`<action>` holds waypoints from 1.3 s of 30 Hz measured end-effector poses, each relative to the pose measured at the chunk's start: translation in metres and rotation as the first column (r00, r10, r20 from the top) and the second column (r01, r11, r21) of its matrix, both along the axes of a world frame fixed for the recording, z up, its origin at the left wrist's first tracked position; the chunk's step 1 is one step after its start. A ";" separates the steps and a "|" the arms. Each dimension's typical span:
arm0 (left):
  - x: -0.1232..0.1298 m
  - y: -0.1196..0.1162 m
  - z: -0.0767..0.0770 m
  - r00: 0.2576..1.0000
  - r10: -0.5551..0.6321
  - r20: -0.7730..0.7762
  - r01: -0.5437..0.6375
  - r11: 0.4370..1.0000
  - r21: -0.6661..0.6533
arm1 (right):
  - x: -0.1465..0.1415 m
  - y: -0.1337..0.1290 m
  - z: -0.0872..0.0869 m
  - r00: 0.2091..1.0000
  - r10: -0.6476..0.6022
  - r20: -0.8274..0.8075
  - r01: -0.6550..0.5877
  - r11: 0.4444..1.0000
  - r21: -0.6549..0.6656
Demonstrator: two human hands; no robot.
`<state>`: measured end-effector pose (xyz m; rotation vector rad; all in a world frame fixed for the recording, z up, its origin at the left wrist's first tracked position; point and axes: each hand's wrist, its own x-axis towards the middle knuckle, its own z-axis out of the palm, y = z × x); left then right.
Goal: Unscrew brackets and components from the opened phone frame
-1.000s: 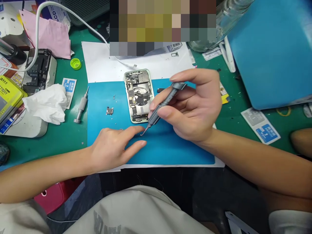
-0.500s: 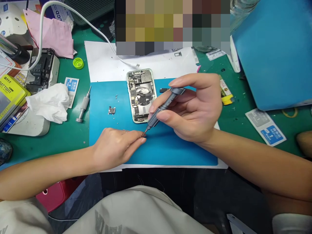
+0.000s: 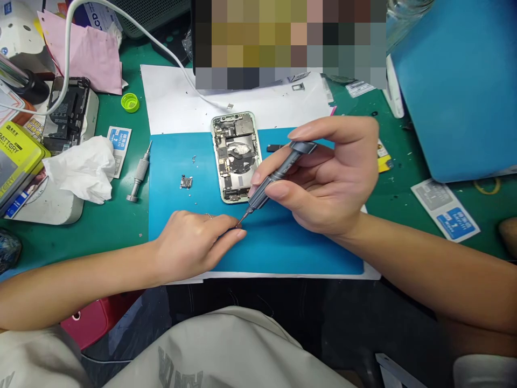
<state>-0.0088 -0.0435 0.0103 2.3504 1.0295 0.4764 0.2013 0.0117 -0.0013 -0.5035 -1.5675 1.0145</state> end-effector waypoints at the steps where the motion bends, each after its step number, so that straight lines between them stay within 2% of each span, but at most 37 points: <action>1: 0.000 0.000 0.000 1.000 -0.002 0.000 0.002 1.000 0.001 | 0.000 0.000 0.000 1.000 -0.003 0.001 0.003 1.000 0.001; 20: 0.000 0.000 0.000 1.000 -0.008 0.011 0.008 0.999 0.033 | 0.000 -0.001 -0.003 0.999 -0.019 0.045 0.019 1.000 0.011; 28: 0.001 0.000 0.000 1.000 -0.010 -0.004 0.010 1.000 0.025 | 0.000 0.000 -0.003 0.997 -0.040 0.060 0.036 0.998 0.060; 35: 0.001 0.001 0.003 1.000 0.028 0.003 -0.028 1.000 0.012 | 0.000 0.000 -0.001 0.988 -0.117 0.101 0.108 0.990 0.091; 39: 0.000 0.000 0.005 1.000 -0.012 0.026 0.012 1.000 0.011 | 0.004 0.008 -0.002 0.966 -0.240 0.098 0.224 0.963 0.149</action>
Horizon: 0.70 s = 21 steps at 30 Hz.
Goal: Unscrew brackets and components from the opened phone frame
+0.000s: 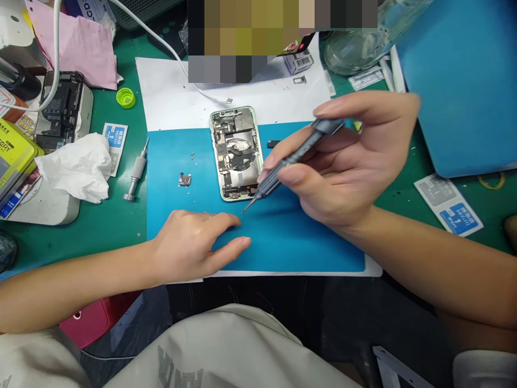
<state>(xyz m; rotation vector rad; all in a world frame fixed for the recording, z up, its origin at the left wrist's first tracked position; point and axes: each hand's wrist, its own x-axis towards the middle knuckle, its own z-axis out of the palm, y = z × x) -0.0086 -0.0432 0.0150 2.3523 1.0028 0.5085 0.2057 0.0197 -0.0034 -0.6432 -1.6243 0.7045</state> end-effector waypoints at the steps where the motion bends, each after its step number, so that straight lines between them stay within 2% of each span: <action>1: 0.000 -0.001 0.000 1.000 -0.009 0.003 0.009 1.000 0.015 | 0.002 0.003 -0.001 0.999 -0.038 0.002 0.038 0.999 0.033; 5: -0.001 -0.003 -0.003 0.996 -0.077 -0.050 0.085 0.982 0.167 | 0.009 0.015 -0.008 0.992 -0.121 0.025 0.116 0.981 0.155; 8: -0.001 -0.004 -0.003 0.983 -0.107 -0.151 0.151 0.935 0.322 | 0.010 0.015 -0.010 0.994 -0.100 0.053 0.090 0.981 0.171; 10: 0.000 -0.004 -0.002 0.965 -0.063 -0.253 0.157 0.916 0.370 | 0.009 0.012 -0.010 0.994 -0.071 0.086 0.054 0.983 0.178; 15: 0.002 -0.004 0.000 0.884 0.049 -0.464 0.121 0.936 0.331 | 0.007 0.006 -0.008 0.985 -0.052 0.163 0.020 0.980 0.196; 21: 0.004 -0.003 -0.002 0.865 0.053 -0.499 0.108 0.951 0.289 | 0.007 0.006 -0.009 0.982 -0.084 0.169 0.050 0.979 0.195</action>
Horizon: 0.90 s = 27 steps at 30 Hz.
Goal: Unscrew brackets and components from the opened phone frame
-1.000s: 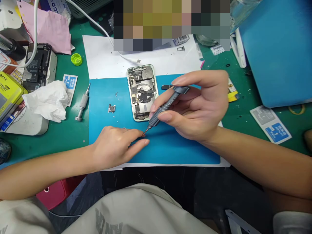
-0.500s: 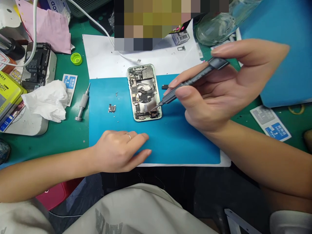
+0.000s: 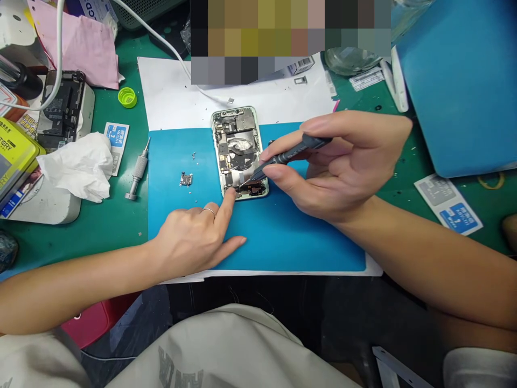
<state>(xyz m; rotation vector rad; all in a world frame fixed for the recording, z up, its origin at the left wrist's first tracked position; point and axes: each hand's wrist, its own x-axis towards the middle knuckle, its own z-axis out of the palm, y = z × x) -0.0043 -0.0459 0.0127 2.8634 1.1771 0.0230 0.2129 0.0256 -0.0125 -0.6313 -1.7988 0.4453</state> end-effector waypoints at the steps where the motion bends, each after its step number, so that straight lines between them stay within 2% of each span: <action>1: 0.000 0.000 0.000 1.000 -0.003 0.004 0.003 1.000 0.003 | 0.000 0.001 -0.001 1.000 0.009 -0.001 -0.009 1.000 0.020; 4: 0.000 0.001 0.000 1.000 -0.007 0.000 0.007 1.000 -0.007 | 0.001 0.002 -0.003 0.999 0.033 0.008 -0.033 0.998 0.052; 11: 0.000 0.001 0.001 1.000 -0.002 -0.018 0.001 0.999 -0.043 | 0.002 0.005 0.000 0.998 0.064 0.009 -0.064 0.998 0.027; 17: 0.000 0.000 -0.001 1.000 -0.014 0.002 0.014 1.000 0.008 | 0.006 0.006 0.001 0.988 0.065 0.143 -0.081 0.991 0.107; 22: -0.001 0.000 -0.001 0.999 -0.022 0.029 0.020 0.998 0.052 | 0.010 0.007 -0.006 0.982 0.085 0.166 -0.116 0.976 0.184; 25: -0.001 0.000 -0.001 1.000 -0.022 0.022 0.021 0.999 0.045 | 0.012 0.007 -0.004 0.980 0.058 0.189 -0.102 0.968 0.231; 27: -0.001 0.000 -0.002 1.000 -0.018 0.018 0.017 0.999 0.037 | 0.012 0.006 -0.001 0.976 0.041 0.212 -0.088 0.972 0.217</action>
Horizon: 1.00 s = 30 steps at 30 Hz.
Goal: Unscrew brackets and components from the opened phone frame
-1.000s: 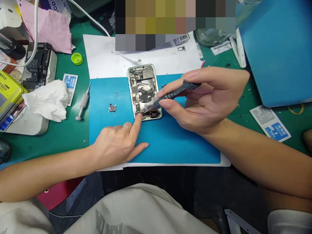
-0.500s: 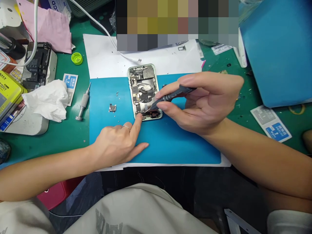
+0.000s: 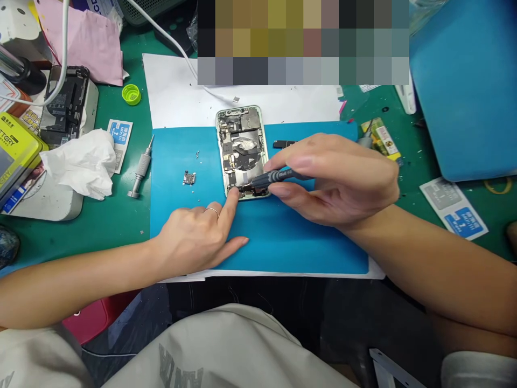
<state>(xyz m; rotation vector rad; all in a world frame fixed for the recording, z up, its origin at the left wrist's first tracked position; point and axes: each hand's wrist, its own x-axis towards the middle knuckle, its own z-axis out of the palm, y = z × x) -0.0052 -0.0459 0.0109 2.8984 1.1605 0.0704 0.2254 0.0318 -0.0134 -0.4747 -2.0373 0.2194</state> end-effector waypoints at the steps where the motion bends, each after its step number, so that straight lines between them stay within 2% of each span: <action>1: 0.000 0.000 0.000 1.000 0.003 -0.002 -0.003 1.000 -0.002 | 0.000 0.000 0.001 1.000 -0.006 0.008 0.006 1.000 -0.013; 10: 0.001 0.000 0.002 0.999 0.010 -0.045 -0.011 0.999 -0.039 | -0.006 -0.001 -0.001 0.992 0.065 -0.106 -0.079 0.987 -0.138; 15: 0.001 0.000 0.003 0.998 0.012 -0.063 -0.015 0.999 -0.049 | -0.003 0.000 -0.002 0.998 0.027 -0.060 -0.029 0.999 -0.027; 19: 0.001 0.000 0.003 0.999 0.008 -0.054 -0.011 0.999 -0.043 | -0.002 -0.001 -0.002 0.998 -0.059 -0.036 0.058 0.998 -0.009; 23: 0.001 -0.001 0.003 0.999 0.011 -0.053 -0.013 0.999 -0.047 | -0.003 -0.001 0.000 0.999 -0.040 -0.009 0.039 0.997 -0.062; 28: 0.000 0.000 0.002 0.999 0.004 -0.041 -0.005 1.000 -0.030 | -0.004 -0.001 0.004 0.996 -0.085 -0.029 0.086 0.996 0.022; 30: 0.001 0.000 0.002 0.999 0.003 -0.044 -0.005 0.999 -0.035 | -0.005 -0.001 0.005 0.997 -0.064 -0.041 0.064 0.998 0.011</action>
